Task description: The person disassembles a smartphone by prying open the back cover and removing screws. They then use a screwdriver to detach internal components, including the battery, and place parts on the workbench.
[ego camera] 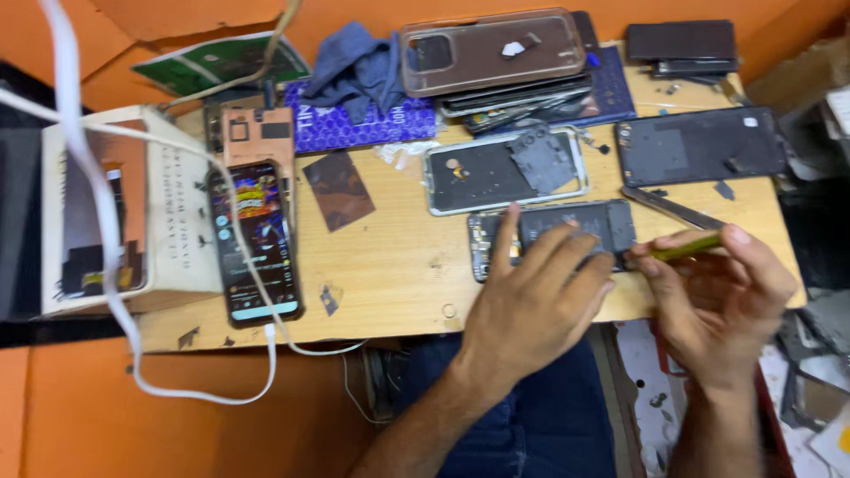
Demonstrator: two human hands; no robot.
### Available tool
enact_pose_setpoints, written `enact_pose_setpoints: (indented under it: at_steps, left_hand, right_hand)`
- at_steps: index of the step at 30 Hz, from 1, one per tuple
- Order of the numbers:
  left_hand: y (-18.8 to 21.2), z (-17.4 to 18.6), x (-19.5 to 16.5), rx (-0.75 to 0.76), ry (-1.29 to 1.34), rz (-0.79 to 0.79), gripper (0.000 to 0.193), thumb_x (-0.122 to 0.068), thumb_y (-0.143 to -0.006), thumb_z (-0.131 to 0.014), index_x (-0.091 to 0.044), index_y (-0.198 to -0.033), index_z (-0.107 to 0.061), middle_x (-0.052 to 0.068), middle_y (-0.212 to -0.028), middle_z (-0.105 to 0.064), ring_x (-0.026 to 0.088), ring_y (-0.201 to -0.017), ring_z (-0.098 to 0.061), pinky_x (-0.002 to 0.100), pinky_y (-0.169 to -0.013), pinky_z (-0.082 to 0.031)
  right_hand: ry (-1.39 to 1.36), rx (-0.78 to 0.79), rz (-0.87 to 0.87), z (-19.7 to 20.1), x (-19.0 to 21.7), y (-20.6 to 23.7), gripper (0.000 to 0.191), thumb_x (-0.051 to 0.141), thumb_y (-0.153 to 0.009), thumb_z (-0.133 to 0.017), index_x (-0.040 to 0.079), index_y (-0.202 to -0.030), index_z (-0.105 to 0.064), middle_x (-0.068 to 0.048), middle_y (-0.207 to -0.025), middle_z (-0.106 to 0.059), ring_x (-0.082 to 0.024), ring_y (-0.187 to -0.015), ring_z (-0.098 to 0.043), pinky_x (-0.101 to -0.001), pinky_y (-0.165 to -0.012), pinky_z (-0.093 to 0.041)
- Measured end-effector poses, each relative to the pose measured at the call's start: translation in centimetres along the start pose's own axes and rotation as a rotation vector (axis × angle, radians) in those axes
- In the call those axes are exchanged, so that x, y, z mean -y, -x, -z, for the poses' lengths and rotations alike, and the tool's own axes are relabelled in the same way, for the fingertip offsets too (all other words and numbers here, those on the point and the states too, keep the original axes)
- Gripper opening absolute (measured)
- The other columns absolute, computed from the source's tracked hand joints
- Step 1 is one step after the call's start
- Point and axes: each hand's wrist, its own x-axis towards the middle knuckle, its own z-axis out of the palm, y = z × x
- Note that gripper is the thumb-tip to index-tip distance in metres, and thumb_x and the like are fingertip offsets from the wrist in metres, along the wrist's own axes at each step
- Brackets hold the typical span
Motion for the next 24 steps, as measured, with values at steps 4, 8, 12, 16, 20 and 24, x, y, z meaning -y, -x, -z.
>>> enact_pose_setpoints:
  at_steps: [4, 8, 12, 16, 20, 24]
  left_hand:
    - [0.6, -0.9, -0.1, -0.014, -0.107, 0.01, 0.025, -0.028, -0.101, -0.068, -0.013, -0.12, -0.07, 0.004, -0.126, -0.066, 0.019, -0.13, -0.061, 0.061, -0.127, -0.03]
    - [0.8, -1.2, 0.0, -0.046, -0.162, 0.031, 0.021, -0.029, -0.102, -0.068, -0.017, -0.119, -0.069, -0.001, -0.121, -0.067, 0.015, -0.127, -0.063, 0.053, -0.125, -0.035]
    - [1.0, -1.9, 0.1, -0.111, -0.107, 0.044, 0.021, -0.03, -0.103, -0.068, -0.018, -0.12, -0.067, -0.002, -0.121, -0.066, 0.014, -0.128, -0.063, 0.048, -0.125, -0.036]
    - [1.2, -2.2, 0.2, -0.099, -0.111, 0.045, 0.021, -0.03, -0.103, -0.068, -0.017, -0.12, -0.067, -0.002, -0.12, -0.067, 0.014, -0.129, -0.064, 0.043, -0.124, -0.039]
    - [0.9, -1.8, 0.0, -0.098, -0.115, 0.031, 0.025, -0.029, -0.101, -0.069, -0.016, -0.122, -0.067, -0.001, -0.12, -0.067, 0.015, -0.127, -0.064, 0.038, -0.121, -0.041]
    - [0.6, -1.2, -0.2, -0.083, -0.117, 0.027, 0.027, -0.027, -0.098, -0.071, -0.014, -0.122, -0.067, -0.001, -0.118, -0.067, 0.015, -0.125, -0.065, 0.032, -0.115, -0.044]
  right_hand:
    - [-0.009, 0.138, -0.144, 1.7, -1.4, 1.6, 0.031, -0.006, -0.118, -0.058, 0.009, -0.14, -0.042, -0.02, -0.125, -0.067, -0.023, -0.114, -0.07, -0.0349, -0.107, -0.058]
    - [-0.046, 0.126, -0.258, 0.8, -5.8, 2.6, 0.03, -0.003, -0.118, -0.057, 0.009, -0.141, -0.041, -0.02, -0.125, -0.066, -0.024, -0.115, -0.069, -0.0353, -0.107, -0.058]
    - [-0.131, 0.033, -0.303, -0.3, -9.4, 3.4, 0.029, -0.001, -0.118, -0.056, 0.008, -0.141, -0.041, -0.02, -0.126, -0.065, -0.024, -0.115, -0.068, -0.0357, -0.106, -0.057]
    - [-0.199, -0.062, -0.33, -1.1, -10.9, 3.9, 0.028, 0.001, -0.118, -0.056, 0.008, -0.141, -0.041, -0.02, -0.127, -0.064, -0.024, -0.116, -0.068, -0.0361, -0.106, -0.057]
    - [-0.258, -0.142, -0.345, -1.9, -11.5, 4.0, 0.027, 0.004, -0.118, -0.055, 0.007, -0.141, -0.041, -0.02, -0.128, -0.064, -0.025, -0.116, -0.067, -0.0365, -0.106, -0.057]
    - [-0.302, -0.193, -0.359, -2.5, -11.4, 4.2, 0.027, 0.006, -0.118, -0.054, 0.007, -0.142, -0.041, -0.02, -0.129, -0.063, -0.025, -0.117, -0.066, -0.0369, -0.105, -0.056]
